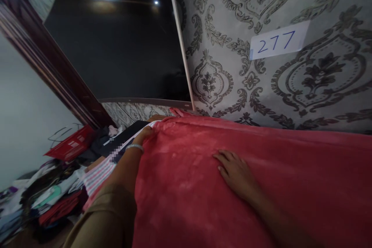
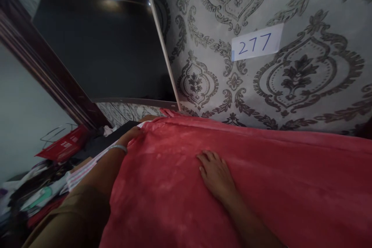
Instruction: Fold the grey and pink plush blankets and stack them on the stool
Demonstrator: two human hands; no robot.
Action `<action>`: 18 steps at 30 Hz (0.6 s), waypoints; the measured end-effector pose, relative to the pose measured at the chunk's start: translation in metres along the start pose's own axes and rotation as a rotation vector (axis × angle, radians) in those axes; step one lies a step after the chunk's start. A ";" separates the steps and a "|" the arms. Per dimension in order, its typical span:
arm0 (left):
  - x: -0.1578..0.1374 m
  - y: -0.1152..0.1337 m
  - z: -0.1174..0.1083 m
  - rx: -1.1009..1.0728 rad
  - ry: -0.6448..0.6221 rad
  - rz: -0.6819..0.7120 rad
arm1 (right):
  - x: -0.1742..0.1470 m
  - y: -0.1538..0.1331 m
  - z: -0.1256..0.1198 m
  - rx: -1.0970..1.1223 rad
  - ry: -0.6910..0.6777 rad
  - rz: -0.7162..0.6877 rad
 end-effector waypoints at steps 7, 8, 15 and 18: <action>-0.011 -0.006 -0.012 0.066 0.077 -0.060 | 0.001 0.002 0.002 -0.024 -0.008 0.007; -0.013 -0.006 -0.013 0.061 0.080 -0.062 | 0.002 0.003 0.002 -0.031 -0.016 0.014; -0.055 -0.004 -0.020 0.044 0.109 0.059 | 0.001 0.004 0.003 -0.050 0.014 -0.002; -0.101 -0.009 0.009 0.059 0.016 0.227 | 0.001 0.006 0.006 -0.050 0.039 -0.019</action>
Point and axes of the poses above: each hand's wrist, its own x-axis towards the middle knuckle, its own z-axis out of the palm, y = z × x, the point moved 7 cm from there along x, towards the middle knuckle, and after that the axes turned 12 degrees about -y, right-handed, at the moved point
